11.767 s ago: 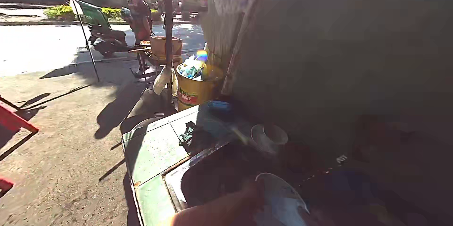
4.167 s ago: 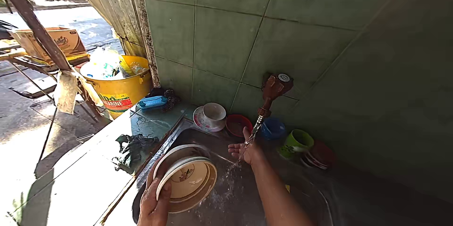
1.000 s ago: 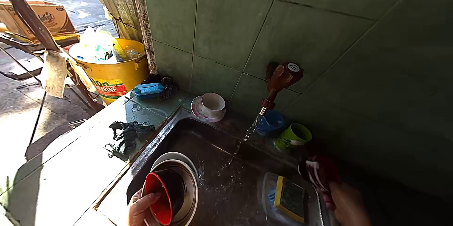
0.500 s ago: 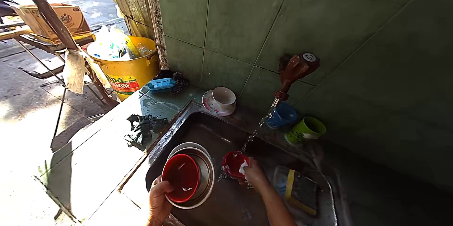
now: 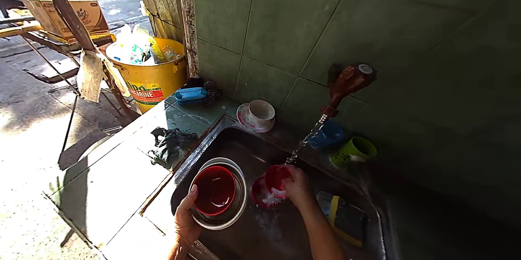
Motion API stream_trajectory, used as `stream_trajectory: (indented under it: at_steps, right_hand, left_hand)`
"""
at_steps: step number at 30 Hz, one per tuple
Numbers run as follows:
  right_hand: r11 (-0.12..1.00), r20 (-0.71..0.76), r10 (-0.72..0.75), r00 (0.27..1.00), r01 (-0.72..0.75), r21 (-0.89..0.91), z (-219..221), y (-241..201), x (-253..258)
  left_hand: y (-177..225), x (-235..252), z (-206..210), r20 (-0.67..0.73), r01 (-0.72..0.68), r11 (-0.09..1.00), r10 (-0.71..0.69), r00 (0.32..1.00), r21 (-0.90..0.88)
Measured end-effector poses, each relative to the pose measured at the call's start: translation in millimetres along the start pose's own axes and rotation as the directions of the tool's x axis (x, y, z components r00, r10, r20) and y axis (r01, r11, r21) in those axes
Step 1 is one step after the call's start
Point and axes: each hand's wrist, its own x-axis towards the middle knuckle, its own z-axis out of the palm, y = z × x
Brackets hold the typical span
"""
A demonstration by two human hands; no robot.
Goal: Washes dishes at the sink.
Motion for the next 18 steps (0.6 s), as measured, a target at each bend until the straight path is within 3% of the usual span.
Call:
stream_trajectory:
  at_steps: [2,3,5,7,9,11,13,15,16,18]
  right_hand:
    - [0.927,-0.009,0.095,0.995,-0.085,0.365,7,7,6]
    - [0.806,0.054,0.187,0.981,-0.185,0.563,10,7,7]
    - [0.431,0.223,0.299,0.928,-0.34,0.836,15,5,4]
    - [0.157,0.325,0.308,0.894,-0.385,0.909,20,2,-1]
    - [0.075,0.353,0.308,0.884,-0.393,0.917,23,2,-2]
    - [0.165,0.335,0.295,0.895,-0.393,0.905,26,5,-1]
    - [0.426,0.186,0.248,0.951,-0.28,0.86,29,6,-2]
    - [0.736,-0.011,-0.002,1.0,0.009,0.677,33,15,-3]
    - [0.822,-0.105,-0.174,0.979,0.203,0.533,36,22,-2]
    - [0.833,-0.235,-0.42,0.876,0.476,0.282,40,29,-2]
  left_hand:
    - [-1,1,-3,0.017,0.009,1.0,-0.009,1.0,-0.015]
    - [-2,2,-4,0.014,0.006,1.0,-0.006,1.0,-0.018]
    - [-1,2,-3,0.004,-0.006,1.0,0.006,1.0,-0.011]
    - [0,1,-1,-0.004,-0.022,1.0,0.021,1.0,-0.022]
    - [0,2,0,-0.014,-0.036,0.999,0.036,0.999,-0.034]
    - [0,1,-1,-0.019,-0.037,0.999,0.036,0.999,-0.023]
    - [-1,1,-1,-0.014,-0.029,0.999,0.029,0.999,-0.022]
    - [-1,1,-1,-0.011,-0.025,0.999,0.025,1.0,-0.032]
    - [-1,1,-1,-0.006,-0.023,0.999,0.023,1.0,-0.03]
    - [-2,1,-3,0.008,-0.018,1.0,0.018,1.0,-0.024]
